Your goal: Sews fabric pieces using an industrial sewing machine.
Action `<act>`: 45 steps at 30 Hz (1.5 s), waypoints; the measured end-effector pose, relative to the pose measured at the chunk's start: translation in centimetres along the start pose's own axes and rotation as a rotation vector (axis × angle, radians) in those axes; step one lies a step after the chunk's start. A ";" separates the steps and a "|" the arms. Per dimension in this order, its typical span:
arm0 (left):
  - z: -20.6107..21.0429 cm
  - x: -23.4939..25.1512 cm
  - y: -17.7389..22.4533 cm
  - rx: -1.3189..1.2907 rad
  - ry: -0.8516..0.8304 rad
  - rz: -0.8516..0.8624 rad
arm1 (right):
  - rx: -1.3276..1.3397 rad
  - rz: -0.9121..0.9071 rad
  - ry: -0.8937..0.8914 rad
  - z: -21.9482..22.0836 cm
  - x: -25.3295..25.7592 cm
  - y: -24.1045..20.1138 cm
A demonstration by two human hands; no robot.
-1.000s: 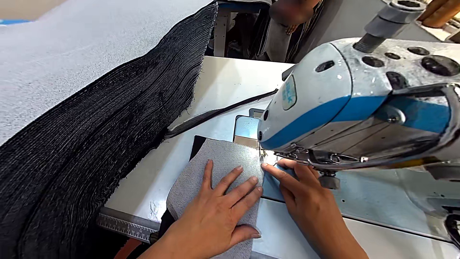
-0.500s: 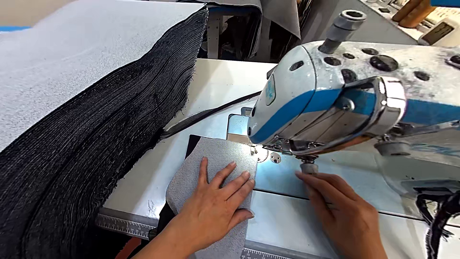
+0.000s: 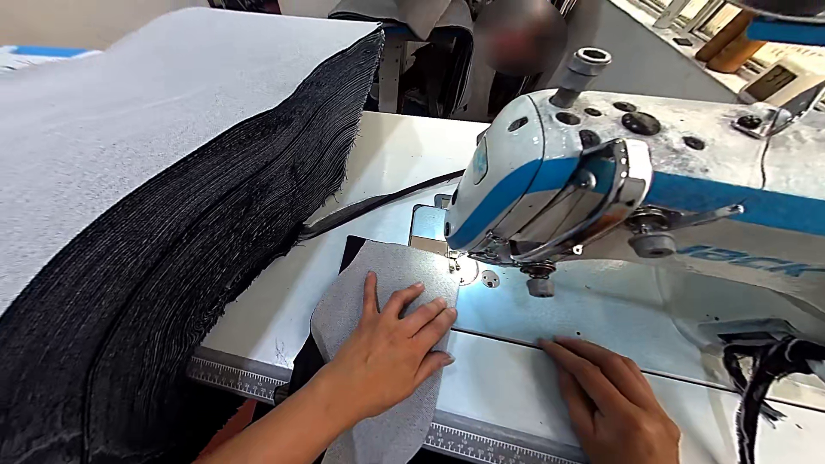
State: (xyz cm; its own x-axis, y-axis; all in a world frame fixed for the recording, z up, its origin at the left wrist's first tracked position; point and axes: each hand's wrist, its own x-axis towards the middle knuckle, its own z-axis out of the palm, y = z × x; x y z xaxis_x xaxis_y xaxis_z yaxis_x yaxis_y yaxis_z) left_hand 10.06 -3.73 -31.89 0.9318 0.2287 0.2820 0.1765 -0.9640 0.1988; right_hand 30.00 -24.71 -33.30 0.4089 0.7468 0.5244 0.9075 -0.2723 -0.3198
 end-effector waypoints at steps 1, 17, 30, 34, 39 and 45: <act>0.0 0.0 0.0 -0.002 -0.008 -0.002 | 0.000 -0.002 -0.002 0.0 0.0 0.0; -0.1 -0.1 0.0 -0.013 -0.016 0.006 | 0.008 -0.001 -0.046 -0.2 0.1 0.1; -0.1 0.0 0.0 0.012 -0.014 0.013 | 0.003 0.003 -0.049 -0.3 0.0 0.2; 0.0 0.0 0.0 0.012 -0.006 0.013 | -0.001 -0.001 -0.052 -0.3 0.0 0.2; 0.1 0.2 -0.2 0.019 -0.012 0.006 | 0.003 0.007 -0.057 -0.3 0.0 0.1; 0.1 1.9 -1.6 -0.013 -0.016 0.000 | 0.007 0.004 -0.054 -0.2 0.0 0.3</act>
State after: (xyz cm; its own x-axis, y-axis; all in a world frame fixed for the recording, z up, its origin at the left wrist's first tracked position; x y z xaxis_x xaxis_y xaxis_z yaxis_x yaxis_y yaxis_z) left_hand 11.57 -1.82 -31.74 0.9367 0.2266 0.2669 0.1727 -0.9621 0.2111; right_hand 30.28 -24.90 -33.21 0.4061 0.7777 0.4798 0.9053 -0.2708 -0.3273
